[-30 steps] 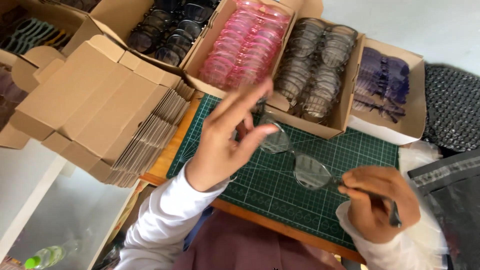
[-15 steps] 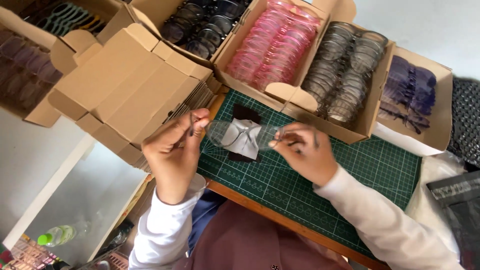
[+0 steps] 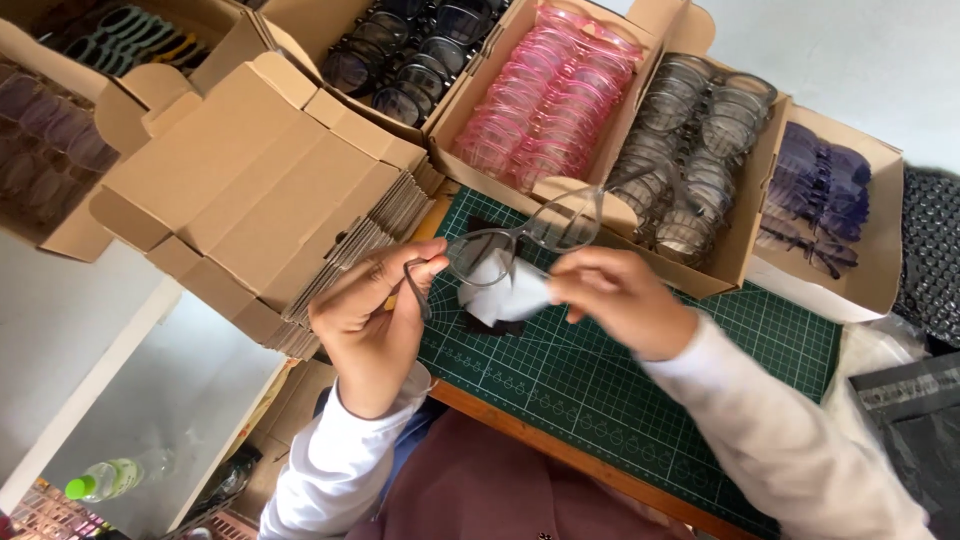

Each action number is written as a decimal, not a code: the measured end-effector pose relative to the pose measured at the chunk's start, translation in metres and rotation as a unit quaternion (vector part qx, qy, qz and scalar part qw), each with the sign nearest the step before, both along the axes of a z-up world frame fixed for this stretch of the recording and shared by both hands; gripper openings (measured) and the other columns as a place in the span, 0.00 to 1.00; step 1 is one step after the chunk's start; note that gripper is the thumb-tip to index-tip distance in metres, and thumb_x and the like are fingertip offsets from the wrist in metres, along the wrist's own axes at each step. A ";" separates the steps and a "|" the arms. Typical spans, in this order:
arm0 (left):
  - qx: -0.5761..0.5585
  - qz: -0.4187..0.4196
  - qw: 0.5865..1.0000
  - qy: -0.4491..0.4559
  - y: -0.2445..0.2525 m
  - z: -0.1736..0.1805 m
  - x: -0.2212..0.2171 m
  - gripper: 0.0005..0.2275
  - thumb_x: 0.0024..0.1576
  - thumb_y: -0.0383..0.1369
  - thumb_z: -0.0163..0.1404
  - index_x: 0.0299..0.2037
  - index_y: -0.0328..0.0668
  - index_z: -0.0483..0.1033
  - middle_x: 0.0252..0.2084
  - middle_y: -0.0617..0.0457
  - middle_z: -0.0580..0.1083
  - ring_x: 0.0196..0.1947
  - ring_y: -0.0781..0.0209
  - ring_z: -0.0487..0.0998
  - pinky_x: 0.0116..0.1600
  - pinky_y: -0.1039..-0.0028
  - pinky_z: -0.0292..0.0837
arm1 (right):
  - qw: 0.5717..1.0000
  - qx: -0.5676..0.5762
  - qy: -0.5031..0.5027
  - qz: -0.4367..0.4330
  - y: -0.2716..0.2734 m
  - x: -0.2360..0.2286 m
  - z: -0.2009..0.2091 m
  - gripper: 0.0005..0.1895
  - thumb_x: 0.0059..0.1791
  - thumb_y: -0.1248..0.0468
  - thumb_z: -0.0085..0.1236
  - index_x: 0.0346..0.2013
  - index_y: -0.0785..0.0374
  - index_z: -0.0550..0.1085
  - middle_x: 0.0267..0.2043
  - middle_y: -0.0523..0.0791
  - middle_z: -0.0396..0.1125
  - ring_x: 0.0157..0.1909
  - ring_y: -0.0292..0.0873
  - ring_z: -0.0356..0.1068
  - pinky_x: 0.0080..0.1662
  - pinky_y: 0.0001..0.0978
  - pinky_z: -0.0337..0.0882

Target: The person picks up a pair of eyeglasses from a box, wipes the lenses and frame with a cloth, and inspects the glasses by holding them up. The task is performed at a table with multiple boxes of eyeglasses and packaging materials.

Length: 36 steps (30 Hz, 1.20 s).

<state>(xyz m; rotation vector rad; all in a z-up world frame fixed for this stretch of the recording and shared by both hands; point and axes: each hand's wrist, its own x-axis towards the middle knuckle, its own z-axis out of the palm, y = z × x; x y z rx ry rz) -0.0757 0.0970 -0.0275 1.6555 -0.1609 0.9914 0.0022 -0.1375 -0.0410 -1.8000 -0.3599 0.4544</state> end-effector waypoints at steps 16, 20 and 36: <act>0.063 -0.200 0.977 -0.042 -0.062 0.037 0.032 0.07 0.62 0.19 0.56 0.48 0.34 0.78 0.46 0.44 0.81 0.45 0.51 0.87 0.55 0.67 0.88 | 0.943 0.115 0.163 -0.267 -0.133 -0.045 0.024 0.15 0.59 0.52 0.48 0.31 0.51 0.61 0.21 0.36 0.52 0.18 0.32 0.51 0.21 0.28 0.52; 0.092 -0.215 0.971 -0.058 -0.083 0.035 0.041 0.06 0.60 0.19 0.57 0.45 0.30 0.79 0.43 0.43 0.81 0.42 0.53 0.86 0.51 0.70 0.86 | 0.885 0.430 0.132 -0.120 -0.159 -0.057 0.020 0.12 0.62 0.59 0.40 0.37 0.59 0.66 0.26 0.45 0.66 0.28 0.39 0.68 0.32 0.26 0.67; 0.061 -0.212 0.975 -0.032 -0.103 0.007 0.045 0.08 0.57 0.19 0.57 0.46 0.31 0.78 0.42 0.42 0.81 0.42 0.52 0.87 0.50 0.70 0.88 | 0.885 0.399 -0.066 -0.232 -0.199 -0.064 -0.022 0.30 0.44 0.84 0.34 0.56 0.63 0.71 0.34 0.49 0.74 0.40 0.45 0.71 0.57 0.49 0.72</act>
